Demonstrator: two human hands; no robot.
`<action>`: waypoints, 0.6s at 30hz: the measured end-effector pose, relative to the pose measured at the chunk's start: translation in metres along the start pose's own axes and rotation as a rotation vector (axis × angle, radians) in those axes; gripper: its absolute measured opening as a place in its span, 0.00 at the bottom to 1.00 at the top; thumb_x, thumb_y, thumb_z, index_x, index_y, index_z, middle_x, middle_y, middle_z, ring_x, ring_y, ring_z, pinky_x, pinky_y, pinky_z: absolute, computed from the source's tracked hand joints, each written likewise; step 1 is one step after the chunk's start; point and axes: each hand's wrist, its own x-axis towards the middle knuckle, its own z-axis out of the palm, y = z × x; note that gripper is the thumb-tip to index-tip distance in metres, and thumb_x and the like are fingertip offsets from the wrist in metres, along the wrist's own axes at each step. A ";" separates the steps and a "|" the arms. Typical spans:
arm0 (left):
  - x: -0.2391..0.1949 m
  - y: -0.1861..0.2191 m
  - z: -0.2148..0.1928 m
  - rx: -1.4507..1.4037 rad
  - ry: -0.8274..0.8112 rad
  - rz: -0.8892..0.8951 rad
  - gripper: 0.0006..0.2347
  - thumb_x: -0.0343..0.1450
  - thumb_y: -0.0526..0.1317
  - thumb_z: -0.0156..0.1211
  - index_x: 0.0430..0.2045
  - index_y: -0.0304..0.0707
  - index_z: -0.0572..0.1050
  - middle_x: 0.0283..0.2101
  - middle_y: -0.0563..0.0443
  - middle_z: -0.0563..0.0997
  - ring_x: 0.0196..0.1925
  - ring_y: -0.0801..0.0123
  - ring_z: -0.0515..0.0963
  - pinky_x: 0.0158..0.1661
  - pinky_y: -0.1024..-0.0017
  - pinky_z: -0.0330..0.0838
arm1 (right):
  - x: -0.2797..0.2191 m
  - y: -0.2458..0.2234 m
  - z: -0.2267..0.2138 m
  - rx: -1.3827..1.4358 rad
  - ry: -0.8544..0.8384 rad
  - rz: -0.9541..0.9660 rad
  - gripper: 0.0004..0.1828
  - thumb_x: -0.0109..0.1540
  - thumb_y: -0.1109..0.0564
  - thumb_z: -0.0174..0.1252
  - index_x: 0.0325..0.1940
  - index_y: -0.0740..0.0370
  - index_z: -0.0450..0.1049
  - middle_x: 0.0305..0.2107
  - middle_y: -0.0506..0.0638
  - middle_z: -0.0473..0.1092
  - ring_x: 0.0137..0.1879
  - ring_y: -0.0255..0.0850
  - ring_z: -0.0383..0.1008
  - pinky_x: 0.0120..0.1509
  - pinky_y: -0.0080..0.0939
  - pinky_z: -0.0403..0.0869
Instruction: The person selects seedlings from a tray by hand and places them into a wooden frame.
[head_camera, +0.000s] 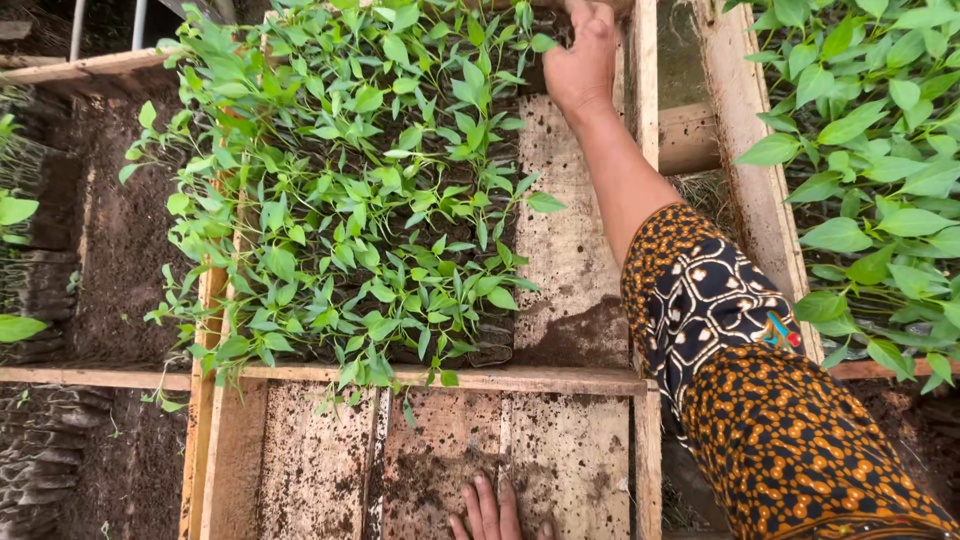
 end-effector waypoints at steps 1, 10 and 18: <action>-0.003 0.001 -0.007 -0.001 -0.011 -0.002 0.33 0.62 0.71 0.43 0.56 0.57 0.73 0.71 0.45 0.63 0.74 0.50 0.60 0.64 0.39 0.55 | -0.006 0.000 0.002 -0.005 -0.007 0.007 0.36 0.50 0.73 0.52 0.63 0.58 0.70 0.53 0.58 0.64 0.62 0.50 0.67 0.67 0.40 0.75; 0.023 0.019 -0.047 -0.120 0.076 -0.040 0.30 0.66 0.64 0.44 0.60 0.52 0.70 0.70 0.46 0.65 0.74 0.52 0.61 0.69 0.41 0.51 | -0.025 -0.030 -0.017 0.029 -0.259 0.153 0.38 0.51 0.77 0.45 0.52 0.38 0.76 0.43 0.52 0.54 0.59 0.47 0.57 0.72 0.46 0.64; 0.048 0.031 -0.106 -0.281 0.032 0.000 0.30 0.66 0.53 0.51 0.64 0.40 0.65 0.74 0.40 0.60 0.77 0.47 0.55 0.70 0.38 0.44 | -0.157 -0.128 -0.086 0.556 -0.038 0.085 0.23 0.56 0.75 0.48 0.51 0.63 0.77 0.45 0.54 0.78 0.53 0.43 0.77 0.66 0.39 0.74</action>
